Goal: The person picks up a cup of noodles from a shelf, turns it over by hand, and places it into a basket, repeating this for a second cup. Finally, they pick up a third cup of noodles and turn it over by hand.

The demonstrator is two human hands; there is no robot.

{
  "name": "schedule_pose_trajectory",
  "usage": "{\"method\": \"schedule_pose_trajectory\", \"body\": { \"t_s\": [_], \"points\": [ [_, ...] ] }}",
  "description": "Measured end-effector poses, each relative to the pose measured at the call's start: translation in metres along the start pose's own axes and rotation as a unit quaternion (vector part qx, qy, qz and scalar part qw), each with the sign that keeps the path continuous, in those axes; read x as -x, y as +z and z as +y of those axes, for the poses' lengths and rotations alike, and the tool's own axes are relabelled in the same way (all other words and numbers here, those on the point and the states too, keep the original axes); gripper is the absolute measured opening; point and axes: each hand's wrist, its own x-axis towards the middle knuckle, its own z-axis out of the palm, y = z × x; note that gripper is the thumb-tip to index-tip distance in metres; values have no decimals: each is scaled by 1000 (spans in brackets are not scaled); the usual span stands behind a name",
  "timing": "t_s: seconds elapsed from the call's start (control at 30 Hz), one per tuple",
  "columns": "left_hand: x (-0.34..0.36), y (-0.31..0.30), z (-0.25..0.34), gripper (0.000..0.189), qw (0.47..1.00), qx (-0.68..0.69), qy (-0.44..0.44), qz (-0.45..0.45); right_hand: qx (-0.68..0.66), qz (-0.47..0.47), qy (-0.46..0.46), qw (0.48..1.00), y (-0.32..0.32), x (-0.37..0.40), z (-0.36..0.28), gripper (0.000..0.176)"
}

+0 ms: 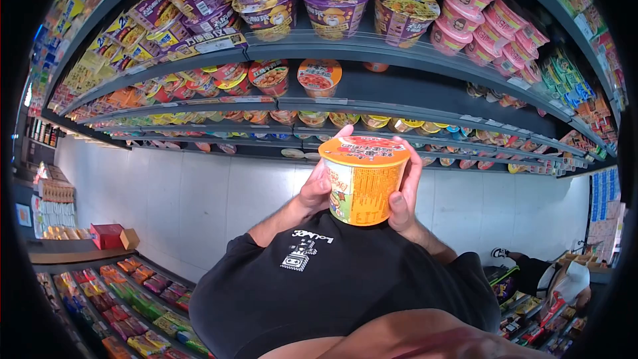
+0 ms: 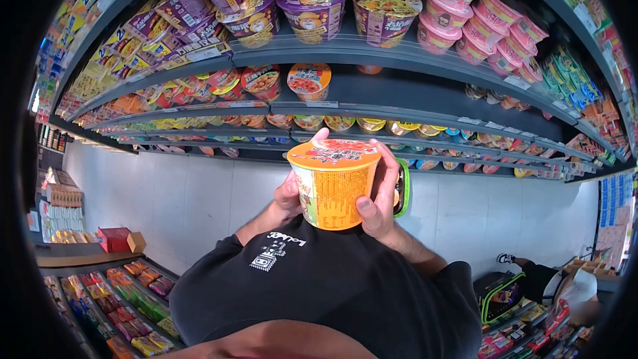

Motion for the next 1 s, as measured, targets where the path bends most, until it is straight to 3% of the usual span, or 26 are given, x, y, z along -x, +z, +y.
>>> {"method": "schedule_pose_trajectory", "body": {
  "t_s": [0.17, 0.27, 0.37, 0.4, 0.43, 0.5, 0.53, 0.83, 1.0],
  "points": [
    [1, -2, -3, 126, 1000, 13, 13, -11, 90, -17, -84, 992, -8, 0, 6, 85],
    [5, -5, -4, 125, 1000, -4, 25, 4, 128, -25, -183, 974, -10, -1, 11, 59],
    [5, -5, -2, 125, 999, -2, 38, 14, 151, -29, -176, 972, -13, -3, 10, 55],
    [5, -7, -5, 113, 999, 8, 53, 3, 130, -23, -172, 976, -10, -6, 7, 54],
    [4, -7, -3, 113, 998, 10, 57, 4, 132, -28, -171, 976, -10, -10, 4, 54],
    [4, -3, 7, 97, 991, 129, 37, 22, 126, -20, -147, 981, -10, -11, 0, 56],
    [3, 4, 11, 87, 994, 101, 37, 21, 128, -20, -149, 980, -11, -10, 1, 57],
    [10, -4, 4, 92, 996, 81, 25, 15, 100, -10, -181, 978, -2, -4, 11, 86],
    [7, -5, 3, 93, 995, 102, 7, 19, 119, -9, -171, 978, -4, 1, 12, 77]
  ]
}}
